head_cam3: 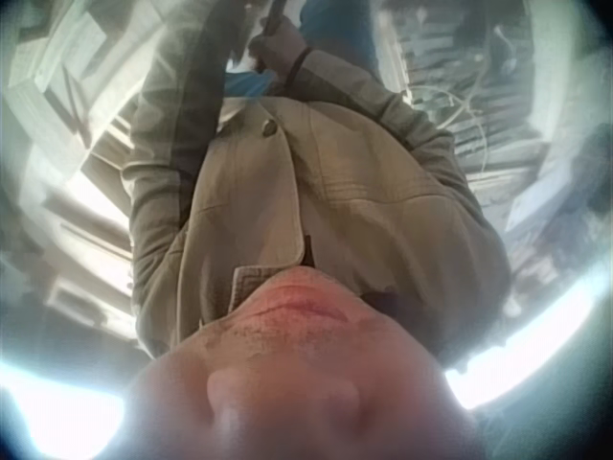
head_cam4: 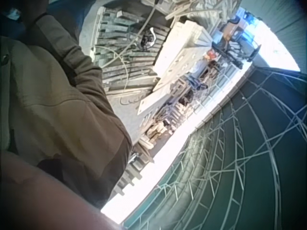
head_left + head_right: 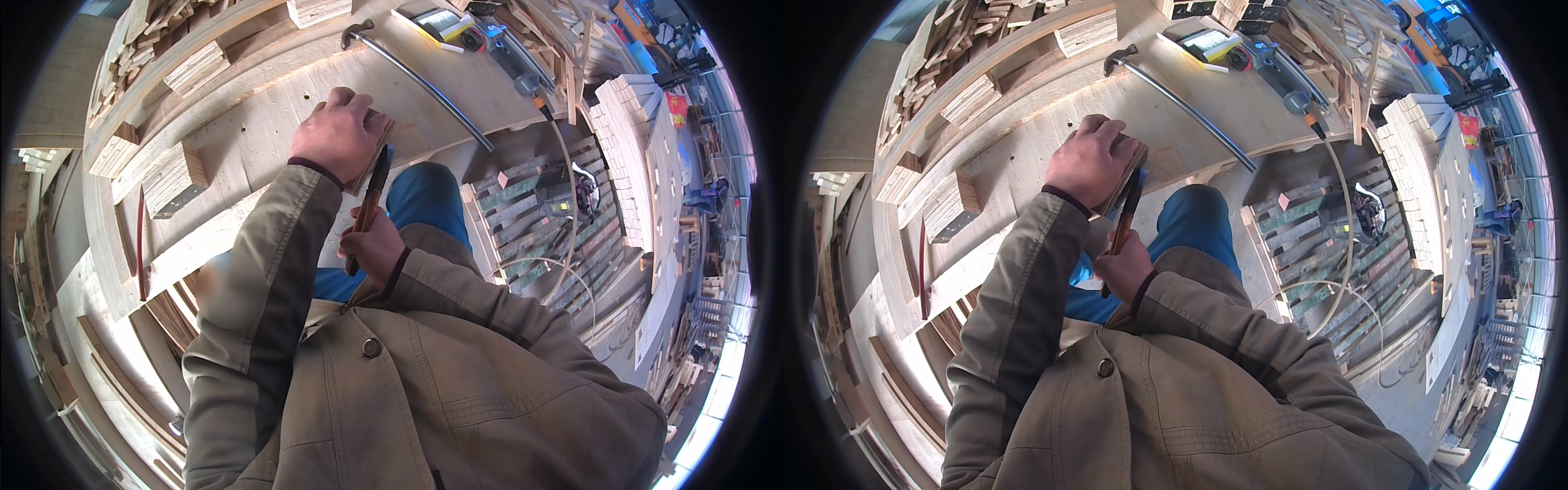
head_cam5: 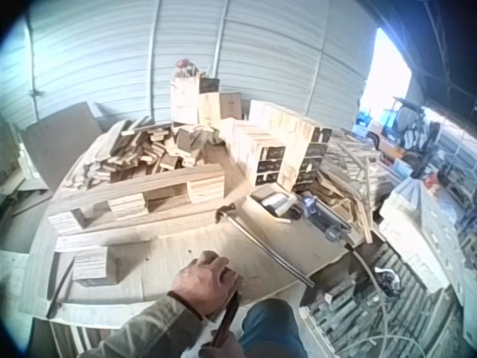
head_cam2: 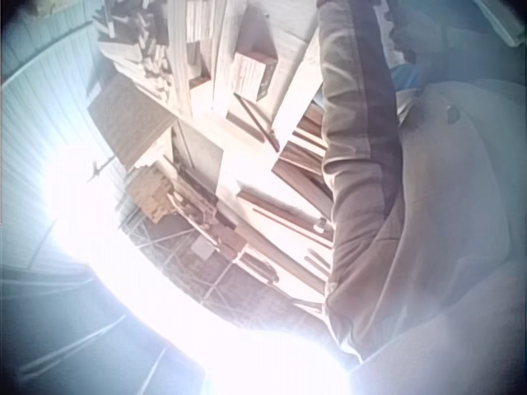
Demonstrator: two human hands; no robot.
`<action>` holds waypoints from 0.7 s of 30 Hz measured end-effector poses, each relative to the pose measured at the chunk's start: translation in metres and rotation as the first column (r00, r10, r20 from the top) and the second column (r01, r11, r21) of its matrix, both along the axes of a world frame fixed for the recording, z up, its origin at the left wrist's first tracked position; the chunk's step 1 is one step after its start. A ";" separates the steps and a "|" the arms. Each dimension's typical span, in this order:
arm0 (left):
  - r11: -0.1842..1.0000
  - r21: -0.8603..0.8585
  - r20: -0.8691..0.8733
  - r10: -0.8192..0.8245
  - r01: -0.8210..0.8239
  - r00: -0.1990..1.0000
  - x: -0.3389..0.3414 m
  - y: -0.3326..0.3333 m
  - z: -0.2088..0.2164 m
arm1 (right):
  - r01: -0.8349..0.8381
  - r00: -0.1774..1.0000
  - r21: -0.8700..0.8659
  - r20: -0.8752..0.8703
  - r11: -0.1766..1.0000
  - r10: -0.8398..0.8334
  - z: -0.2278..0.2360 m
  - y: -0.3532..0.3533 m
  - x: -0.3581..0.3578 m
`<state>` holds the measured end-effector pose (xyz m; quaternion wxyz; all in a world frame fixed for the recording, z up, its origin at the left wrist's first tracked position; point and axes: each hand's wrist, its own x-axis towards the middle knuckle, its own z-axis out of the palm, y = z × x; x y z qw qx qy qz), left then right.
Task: The person uses a hammer to pry apart small wooden blocks on a workbench, separating them one by one and placing them aside. The person repeats this process with several blocks and briefly picks up a mug at the end.
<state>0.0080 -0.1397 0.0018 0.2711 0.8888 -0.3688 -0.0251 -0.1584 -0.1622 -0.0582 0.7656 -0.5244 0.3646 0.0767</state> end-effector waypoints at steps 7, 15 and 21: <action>0.996 -0.013 0.066 -0.084 0.085 0.994 -0.001 0.004 0.000 | 0.060 0.998 0.066 0.025 0.996 -0.062 -0.004 0.002 -0.001; 0.993 0.082 0.039 -0.093 0.090 0.995 -0.005 -0.003 0.008 | 0.147 0.983 0.276 0.065 0.950 -0.171 0.002 0.008 0.001; 0.989 0.112 0.026 -0.101 0.097 0.995 -0.004 -0.005 0.012 | 0.123 0.992 0.203 0.011 0.971 -0.128 0.006 0.008 0.007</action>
